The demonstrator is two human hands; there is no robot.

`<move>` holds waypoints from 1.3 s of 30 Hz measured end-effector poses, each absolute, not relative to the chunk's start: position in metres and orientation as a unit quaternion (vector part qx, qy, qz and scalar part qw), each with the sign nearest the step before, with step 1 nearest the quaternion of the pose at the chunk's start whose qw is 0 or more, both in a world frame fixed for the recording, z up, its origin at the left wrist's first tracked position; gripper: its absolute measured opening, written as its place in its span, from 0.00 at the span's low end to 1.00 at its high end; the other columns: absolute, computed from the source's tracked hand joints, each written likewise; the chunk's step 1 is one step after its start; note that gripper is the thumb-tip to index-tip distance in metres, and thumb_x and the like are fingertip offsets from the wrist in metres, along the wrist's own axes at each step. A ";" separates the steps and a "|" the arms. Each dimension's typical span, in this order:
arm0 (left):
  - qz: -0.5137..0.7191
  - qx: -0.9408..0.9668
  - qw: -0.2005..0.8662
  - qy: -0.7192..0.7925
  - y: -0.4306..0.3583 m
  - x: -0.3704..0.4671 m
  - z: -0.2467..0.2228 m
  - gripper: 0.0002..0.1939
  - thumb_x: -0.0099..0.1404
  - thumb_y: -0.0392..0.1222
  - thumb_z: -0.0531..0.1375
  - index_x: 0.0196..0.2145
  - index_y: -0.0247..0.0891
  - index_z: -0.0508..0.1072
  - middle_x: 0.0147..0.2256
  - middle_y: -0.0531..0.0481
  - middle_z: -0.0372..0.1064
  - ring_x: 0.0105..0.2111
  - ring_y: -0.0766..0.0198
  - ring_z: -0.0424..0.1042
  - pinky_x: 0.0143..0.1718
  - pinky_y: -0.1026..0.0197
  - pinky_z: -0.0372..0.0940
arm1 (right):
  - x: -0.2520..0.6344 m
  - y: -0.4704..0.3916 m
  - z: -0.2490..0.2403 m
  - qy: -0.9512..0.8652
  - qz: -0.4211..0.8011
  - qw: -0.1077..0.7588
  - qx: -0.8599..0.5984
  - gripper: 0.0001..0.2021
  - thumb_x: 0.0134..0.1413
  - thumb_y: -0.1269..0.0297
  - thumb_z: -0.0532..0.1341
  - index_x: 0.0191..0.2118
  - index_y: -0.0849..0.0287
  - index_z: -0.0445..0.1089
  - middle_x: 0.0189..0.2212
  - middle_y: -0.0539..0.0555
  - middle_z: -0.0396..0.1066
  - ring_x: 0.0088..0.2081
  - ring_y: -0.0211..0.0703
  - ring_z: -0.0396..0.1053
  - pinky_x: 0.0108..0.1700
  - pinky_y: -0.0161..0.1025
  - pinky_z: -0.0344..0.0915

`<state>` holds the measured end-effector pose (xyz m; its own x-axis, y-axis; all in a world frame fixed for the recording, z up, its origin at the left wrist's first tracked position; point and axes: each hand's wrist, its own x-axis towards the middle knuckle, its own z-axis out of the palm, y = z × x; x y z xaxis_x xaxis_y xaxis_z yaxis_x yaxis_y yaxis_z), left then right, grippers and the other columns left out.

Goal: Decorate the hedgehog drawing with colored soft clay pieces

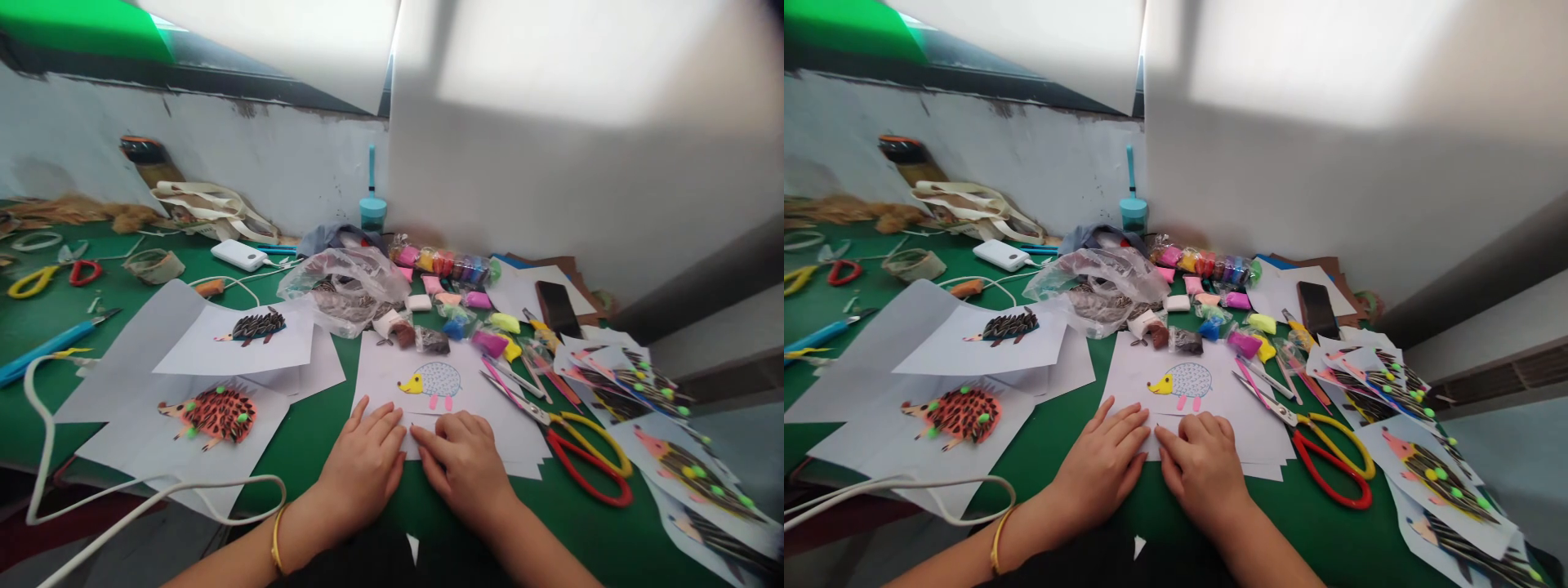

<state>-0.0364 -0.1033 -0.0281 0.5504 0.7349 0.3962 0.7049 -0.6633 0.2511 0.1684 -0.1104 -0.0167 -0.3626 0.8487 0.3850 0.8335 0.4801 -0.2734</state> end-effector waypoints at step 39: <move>0.240 0.879 0.033 0.411 -0.102 -0.036 -0.030 0.13 0.68 0.38 0.55 0.49 0.38 0.72 0.54 0.45 0.71 0.58 0.53 0.67 0.66 0.40 0.49 | 0.173 -0.105 -0.021 -0.810 0.037 0.296 -0.505 0.12 0.62 0.67 0.56 0.45 0.53 0.76 0.30 0.53 0.67 0.35 0.44 0.62 0.40 0.43 0.52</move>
